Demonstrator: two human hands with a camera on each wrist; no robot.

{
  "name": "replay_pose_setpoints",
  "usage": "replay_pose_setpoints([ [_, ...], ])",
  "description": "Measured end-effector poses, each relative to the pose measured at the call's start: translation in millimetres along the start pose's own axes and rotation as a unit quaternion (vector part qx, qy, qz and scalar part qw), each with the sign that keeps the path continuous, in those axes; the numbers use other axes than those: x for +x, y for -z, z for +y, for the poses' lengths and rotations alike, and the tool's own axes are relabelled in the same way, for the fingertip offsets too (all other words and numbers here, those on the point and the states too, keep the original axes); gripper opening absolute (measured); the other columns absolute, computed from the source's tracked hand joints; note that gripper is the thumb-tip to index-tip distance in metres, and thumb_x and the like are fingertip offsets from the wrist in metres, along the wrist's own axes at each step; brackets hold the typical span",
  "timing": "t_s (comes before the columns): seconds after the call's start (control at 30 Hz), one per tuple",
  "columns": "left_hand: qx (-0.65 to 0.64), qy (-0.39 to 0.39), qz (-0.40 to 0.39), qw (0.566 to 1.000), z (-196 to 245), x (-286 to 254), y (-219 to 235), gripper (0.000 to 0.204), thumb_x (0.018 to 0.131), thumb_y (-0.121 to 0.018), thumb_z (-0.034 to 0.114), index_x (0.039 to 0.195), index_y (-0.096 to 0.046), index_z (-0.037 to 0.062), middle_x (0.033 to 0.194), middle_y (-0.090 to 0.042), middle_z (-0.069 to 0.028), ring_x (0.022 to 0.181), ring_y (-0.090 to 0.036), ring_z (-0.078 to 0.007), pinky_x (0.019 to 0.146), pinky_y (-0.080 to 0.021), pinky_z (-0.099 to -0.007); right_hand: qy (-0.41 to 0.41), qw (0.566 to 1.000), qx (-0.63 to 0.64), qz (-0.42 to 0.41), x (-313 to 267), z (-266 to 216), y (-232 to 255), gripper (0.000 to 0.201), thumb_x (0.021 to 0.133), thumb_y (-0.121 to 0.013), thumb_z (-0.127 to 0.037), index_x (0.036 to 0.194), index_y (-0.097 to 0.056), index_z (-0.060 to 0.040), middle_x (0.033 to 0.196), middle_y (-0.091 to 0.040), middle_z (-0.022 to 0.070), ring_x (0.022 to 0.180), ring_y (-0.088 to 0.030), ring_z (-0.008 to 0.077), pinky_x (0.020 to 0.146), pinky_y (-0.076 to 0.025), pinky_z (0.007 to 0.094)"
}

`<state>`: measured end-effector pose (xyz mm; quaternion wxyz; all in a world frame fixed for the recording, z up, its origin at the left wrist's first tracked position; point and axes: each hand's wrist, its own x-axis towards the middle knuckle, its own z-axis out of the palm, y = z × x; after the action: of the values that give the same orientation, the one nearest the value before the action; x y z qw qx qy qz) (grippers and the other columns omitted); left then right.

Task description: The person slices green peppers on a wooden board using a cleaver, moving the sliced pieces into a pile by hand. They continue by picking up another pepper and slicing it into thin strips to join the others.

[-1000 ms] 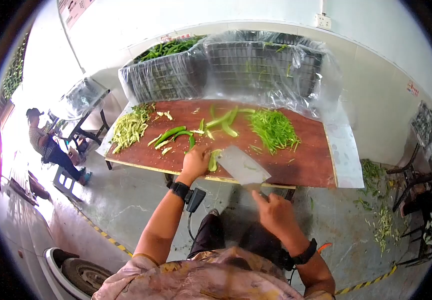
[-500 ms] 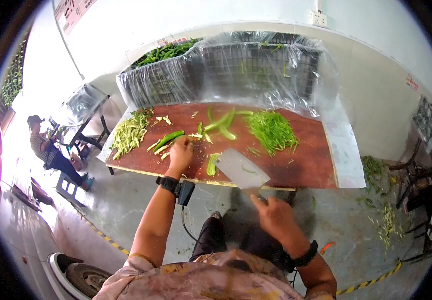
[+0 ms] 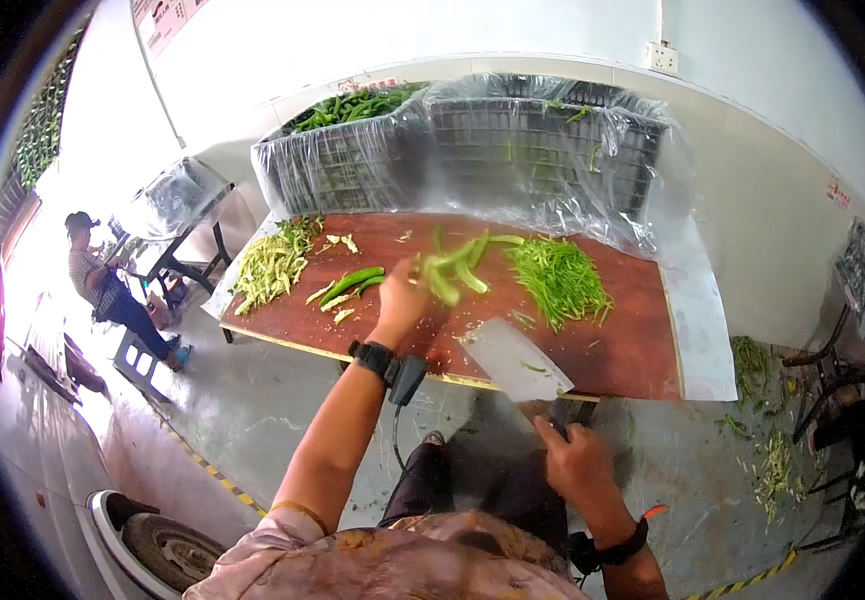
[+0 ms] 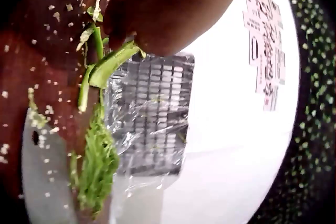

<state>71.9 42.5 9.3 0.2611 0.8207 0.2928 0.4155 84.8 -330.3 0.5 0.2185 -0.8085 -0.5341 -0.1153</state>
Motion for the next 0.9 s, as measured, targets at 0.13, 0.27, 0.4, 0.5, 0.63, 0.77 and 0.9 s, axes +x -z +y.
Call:
replay_pose_setpoints([
  [0.13, 0.055, -0.039, 0.075, 0.995, -7, 10, 22, 0.031, 0.08, -0.066, 0.023, 0.105, -0.062, 0.0048, 0.097, -0.064, -0.0201, 0.089, -0.062, -0.038, 0.077, -0.051, -0.0458, -0.004, 1.0, -0.001, 0.006, -1, -2, 0, 0.04, 0.078, -0.061, -0.006, 0.117, -0.066, -0.0108, 0.07, -0.052, 0.0149, 0.058, -0.055, 0.0329, 0.052, -0.045, 0.0429],
  [0.27, 0.262, -0.054, -0.083, 0.96, -39, -11, 38, 0.035, 0.079, -0.065, 0.022, 0.11, -0.058, 0.0075, 0.104, -0.061, -0.0225, 0.093, -0.061, -0.0398, 0.079, -0.051, -0.0475, -0.028, 1.0, 0.007, -0.008, -2, -6, -2, 0.041, 0.077, -0.061, -0.005, 0.118, -0.064, -0.0113, 0.072, -0.053, 0.0164, 0.06, -0.057, 0.034, 0.053, -0.047, 0.0439],
  [0.4, 0.26, -0.026, -0.106, 0.959, -49, -23, 42, 0.037, 0.081, -0.062, 0.019, 0.115, -0.054, 0.0087, 0.099, -0.064, -0.0224, 0.091, -0.062, -0.0407, 0.076, -0.051, -0.0501, -0.03, 1.0, 0.007, -0.005, -1, -8, -6, 0.042, 0.079, -0.06, -0.005, 0.12, -0.061, -0.0129, 0.072, -0.054, 0.0156, 0.062, -0.059, 0.0351, 0.055, -0.047, 0.045],
  [0.5, 0.097, 0.082, -0.112, 0.986, -24, -27, 59, 0.033, 0.085, -0.062, 0.02, 0.114, -0.058, 0.0057, 0.097, -0.067, -0.0182, 0.082, -0.065, -0.0298, 0.07, -0.052, -0.0398, -0.037, 0.999, 0.011, -0.007, 1, -8, -5, 0.043, 0.079, -0.061, -0.004, 0.121, -0.06, -0.0133, 0.073, -0.056, 0.0152, 0.064, -0.059, 0.0356, 0.056, -0.048, 0.0449],
  [0.63, -0.173, 0.135, -0.102, 0.97, -30, -38, 49, 0.035, 0.08, -0.065, 0.013, 0.112, -0.061, 0.001, 0.083, -0.064, -0.0099, 0.075, -0.061, -0.0159, 0.066, -0.05, -0.0293, -0.054, 0.998, 0.04, 0.005, 2, -10, -4, 0.044, 0.077, -0.064, -0.005, 0.121, -0.06, -0.0128, 0.074, -0.057, 0.0156, 0.065, -0.059, 0.0359, 0.057, -0.048, 0.0447],
  [0.77, -0.183, 0.132, -0.151, 0.962, -38, -56, 30, 0.023, 0.085, -0.057, 0.004, 0.107, -0.063, 0.0018, 0.09, -0.065, -0.0029, 0.076, -0.058, -0.0081, 0.065, -0.046, -0.0226, -0.063, 0.994, 0.089, 0.032, 3, -9, -4, 0.045, 0.077, -0.065, -0.005, 0.121, -0.058, -0.0094, 0.079, -0.059, 0.0162, 0.068, -0.06, 0.0369, 0.06, -0.048, 0.0457],
  [0.9, -0.168, 0.133, -0.172, 0.962, -35, -63, 28, 0.02, 0.086, -0.057, 0.003, 0.104, -0.063, 0.0018, 0.088, -0.066, -0.0022, 0.074, -0.058, -0.007, 0.063, -0.046, -0.0223, -0.066, 0.98, 0.172, 0.08, 2, -6, -8, 0.045, 0.08, -0.064, -0.007, 0.124, -0.055, -0.0048, 0.092, -0.065, 0.0201, 0.079, -0.064, 0.0382, 0.067, -0.051, 0.0442],
])
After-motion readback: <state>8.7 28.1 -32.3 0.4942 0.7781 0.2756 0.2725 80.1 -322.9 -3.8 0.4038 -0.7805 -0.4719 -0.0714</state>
